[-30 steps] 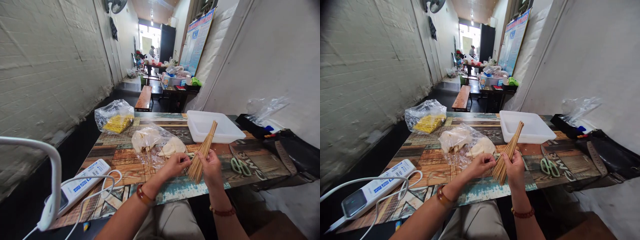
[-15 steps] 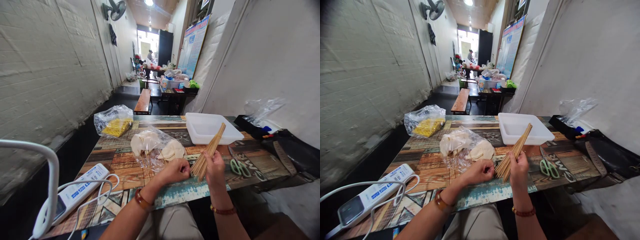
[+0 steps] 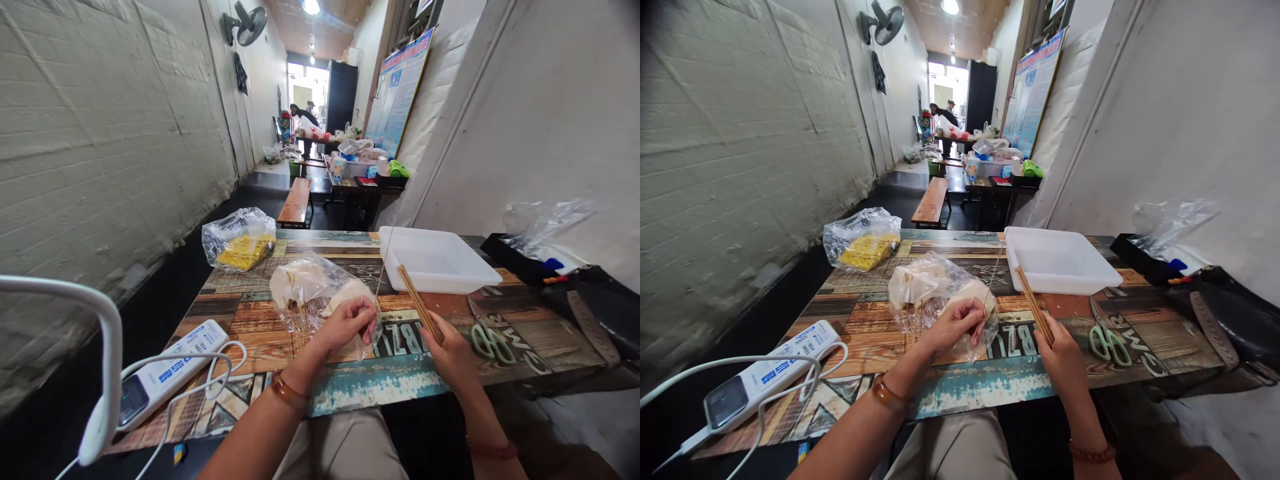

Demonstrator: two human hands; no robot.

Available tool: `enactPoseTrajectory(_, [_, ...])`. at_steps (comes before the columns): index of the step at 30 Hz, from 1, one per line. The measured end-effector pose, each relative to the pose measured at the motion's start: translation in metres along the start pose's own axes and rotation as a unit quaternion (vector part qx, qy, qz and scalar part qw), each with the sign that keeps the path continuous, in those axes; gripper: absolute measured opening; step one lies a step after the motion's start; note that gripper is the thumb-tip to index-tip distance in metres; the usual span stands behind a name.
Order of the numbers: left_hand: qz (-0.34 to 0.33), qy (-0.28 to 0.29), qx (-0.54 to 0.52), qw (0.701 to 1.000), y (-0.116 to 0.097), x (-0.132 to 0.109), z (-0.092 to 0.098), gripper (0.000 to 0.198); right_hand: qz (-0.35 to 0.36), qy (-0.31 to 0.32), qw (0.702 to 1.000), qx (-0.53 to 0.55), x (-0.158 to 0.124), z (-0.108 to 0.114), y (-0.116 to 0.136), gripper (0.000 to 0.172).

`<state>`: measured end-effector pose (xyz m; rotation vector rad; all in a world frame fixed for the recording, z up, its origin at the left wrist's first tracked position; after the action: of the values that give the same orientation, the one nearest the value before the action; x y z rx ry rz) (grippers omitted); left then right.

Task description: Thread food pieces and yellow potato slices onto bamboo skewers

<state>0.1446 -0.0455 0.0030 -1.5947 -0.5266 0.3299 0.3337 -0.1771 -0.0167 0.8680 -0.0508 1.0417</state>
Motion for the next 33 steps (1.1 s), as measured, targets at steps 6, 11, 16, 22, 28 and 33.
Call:
enactPoseTrajectory(6, [-0.054,-0.058,0.156,0.985,-0.003,-0.001,0.003,0.022,0.056,0.083,0.991,-0.092,0.001,-0.022,-0.016,0.043])
enactPoseTrajectory(11, [-0.071,-0.091,0.277,0.954,-0.005,-0.002,0.004,0.015,0.095,0.054,0.990,-0.084,-0.004,-0.018,-0.008,0.036])
enactPoseTrajectory(16, [-0.096,-0.151,0.345,0.921,-0.011,-0.003,0.010,0.015,0.150,-0.022,0.988,0.009,-0.020,0.011,0.039,0.022])
enactPoseTrajectory(22, [-0.090,-0.058,0.314,0.943,-0.013,-0.005,-0.002,0.012,0.257,-0.028,0.964,-0.064,-0.025,0.016,0.077,0.026])
enactPoseTrajectory(28, [-0.076,-0.069,0.208,0.973,-0.008,-0.001,0.009,0.013,0.143,0.127,0.979,0.067,-0.039,-0.013,0.055,0.030])
enactPoseTrajectory(33, [-0.076,-0.237,0.171,0.953,-0.005,-0.004,0.033,0.024,-0.132,0.091,0.945,0.285,-0.041,-0.044,0.025,0.038])
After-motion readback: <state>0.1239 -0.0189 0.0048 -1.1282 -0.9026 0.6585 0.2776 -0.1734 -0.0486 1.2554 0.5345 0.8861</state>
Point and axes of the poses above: each hand's wrist, its own x-axis towards the middle knuckle, its own z-axis out of the back of the hand, y = z × x, the point moved 6 cm from there along x, towards the middle knuckle, and after that the axes turned 3 degrees about x, right-handed, at the moved point
